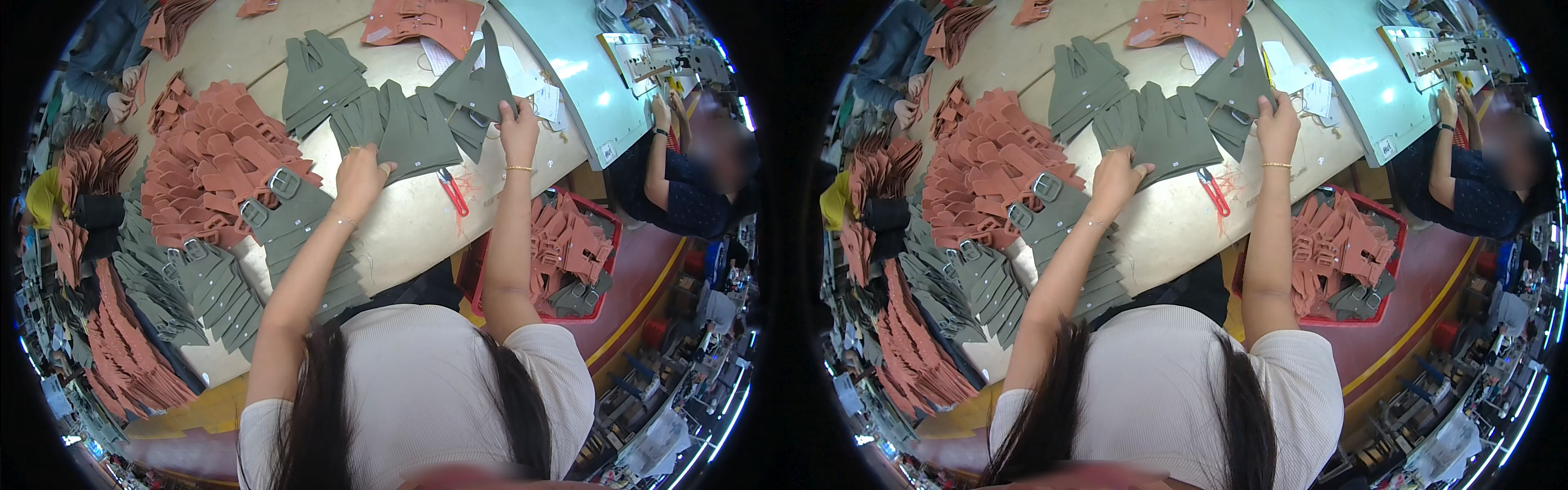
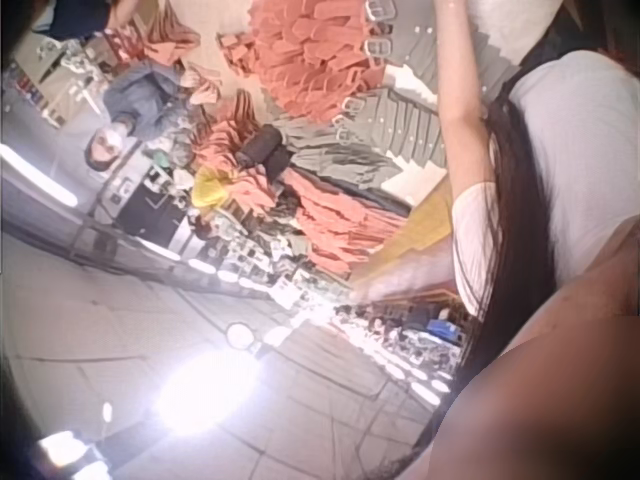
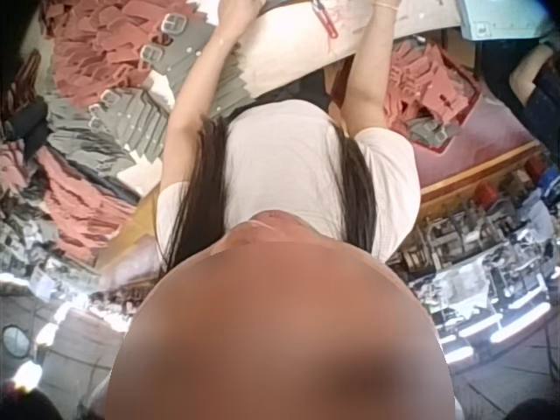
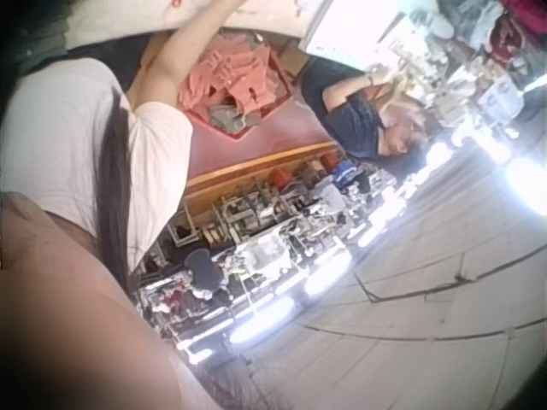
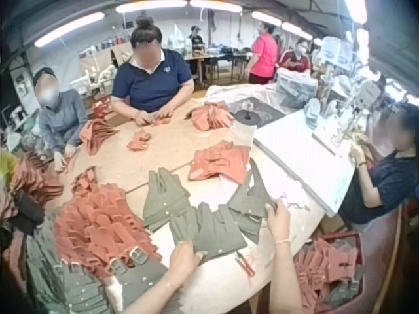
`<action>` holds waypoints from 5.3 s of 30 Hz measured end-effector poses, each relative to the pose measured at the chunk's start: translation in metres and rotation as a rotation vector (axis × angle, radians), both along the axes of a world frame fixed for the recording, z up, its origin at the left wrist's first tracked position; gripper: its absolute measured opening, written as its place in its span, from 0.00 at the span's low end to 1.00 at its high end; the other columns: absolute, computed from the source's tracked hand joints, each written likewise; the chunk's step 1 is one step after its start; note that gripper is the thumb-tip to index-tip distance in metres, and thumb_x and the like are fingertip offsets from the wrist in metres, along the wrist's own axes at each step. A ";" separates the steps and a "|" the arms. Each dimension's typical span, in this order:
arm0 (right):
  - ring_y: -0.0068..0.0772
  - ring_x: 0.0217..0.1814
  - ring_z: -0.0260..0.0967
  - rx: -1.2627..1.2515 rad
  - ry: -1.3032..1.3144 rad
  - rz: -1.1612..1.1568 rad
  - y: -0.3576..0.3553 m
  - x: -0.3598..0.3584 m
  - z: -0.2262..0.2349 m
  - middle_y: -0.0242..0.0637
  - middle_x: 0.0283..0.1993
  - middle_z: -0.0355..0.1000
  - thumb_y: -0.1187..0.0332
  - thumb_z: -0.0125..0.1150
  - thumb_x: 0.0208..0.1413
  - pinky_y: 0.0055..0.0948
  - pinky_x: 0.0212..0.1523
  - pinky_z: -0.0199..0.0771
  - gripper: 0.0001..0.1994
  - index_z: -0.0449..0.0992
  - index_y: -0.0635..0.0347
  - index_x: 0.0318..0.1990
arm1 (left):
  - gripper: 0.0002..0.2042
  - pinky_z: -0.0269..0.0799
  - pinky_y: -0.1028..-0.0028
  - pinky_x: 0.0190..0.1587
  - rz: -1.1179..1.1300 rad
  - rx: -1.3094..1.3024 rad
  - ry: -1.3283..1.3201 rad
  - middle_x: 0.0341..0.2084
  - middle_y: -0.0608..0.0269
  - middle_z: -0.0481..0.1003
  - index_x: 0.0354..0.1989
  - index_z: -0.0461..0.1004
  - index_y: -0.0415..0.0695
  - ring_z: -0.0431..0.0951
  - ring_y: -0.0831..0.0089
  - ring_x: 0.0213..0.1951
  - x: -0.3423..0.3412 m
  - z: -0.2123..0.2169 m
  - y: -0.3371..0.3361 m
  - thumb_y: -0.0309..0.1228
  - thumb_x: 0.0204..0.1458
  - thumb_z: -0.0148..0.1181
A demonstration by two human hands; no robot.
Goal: The person uses red-handled scissors to trim excess material from the edges of stacked olive-green fabric pieces with metal buckles. After trimming, the person stacks the finished pieces and organizes them on the table.
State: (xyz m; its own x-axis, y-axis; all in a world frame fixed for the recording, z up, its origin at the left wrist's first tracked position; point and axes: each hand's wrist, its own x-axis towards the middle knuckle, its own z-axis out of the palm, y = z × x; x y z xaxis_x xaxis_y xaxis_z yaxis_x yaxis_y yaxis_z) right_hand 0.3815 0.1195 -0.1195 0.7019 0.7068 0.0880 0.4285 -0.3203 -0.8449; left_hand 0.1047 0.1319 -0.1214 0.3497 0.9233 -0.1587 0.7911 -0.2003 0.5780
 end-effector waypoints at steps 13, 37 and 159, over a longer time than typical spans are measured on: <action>0.23 0.32 0.72 0.323 0.363 0.077 -0.031 0.008 0.008 0.37 0.37 0.72 0.69 0.56 0.60 0.22 0.29 0.75 0.11 0.71 0.69 0.43 | 0.13 0.67 0.82 0.23 0.258 -0.133 -0.921 0.29 0.64 0.76 0.41 0.72 0.34 0.75 0.78 0.21 -0.030 0.067 0.096 0.34 0.57 0.57; 0.18 0.30 0.65 0.348 0.414 0.215 -0.047 -0.015 0.042 0.32 0.34 0.71 0.67 0.57 0.60 0.19 0.31 0.68 0.10 0.72 0.66 0.41 | 0.17 0.67 0.70 0.23 0.204 -0.370 -0.376 0.17 0.59 0.69 0.28 0.72 0.31 0.70 0.72 0.19 -0.023 0.015 0.005 0.36 0.50 0.63; 0.30 0.29 0.70 0.432 0.044 0.782 0.055 -0.142 0.082 0.39 0.31 0.73 0.66 0.59 0.55 0.27 0.33 0.69 0.09 0.72 0.63 0.38 | 0.15 0.60 0.84 0.22 0.485 -0.351 -0.668 0.22 0.72 0.68 0.46 0.72 0.37 0.65 0.87 0.21 -0.139 0.076 -0.091 0.29 0.52 0.62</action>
State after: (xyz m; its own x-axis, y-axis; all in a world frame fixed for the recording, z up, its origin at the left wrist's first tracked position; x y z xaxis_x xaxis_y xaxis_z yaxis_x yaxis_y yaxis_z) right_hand 0.2395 0.1744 -0.0373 0.0420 0.8961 0.4418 0.3555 0.3998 -0.8449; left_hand -0.0347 0.0405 -0.0453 0.0541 0.9301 -0.3633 0.2192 0.3439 0.9131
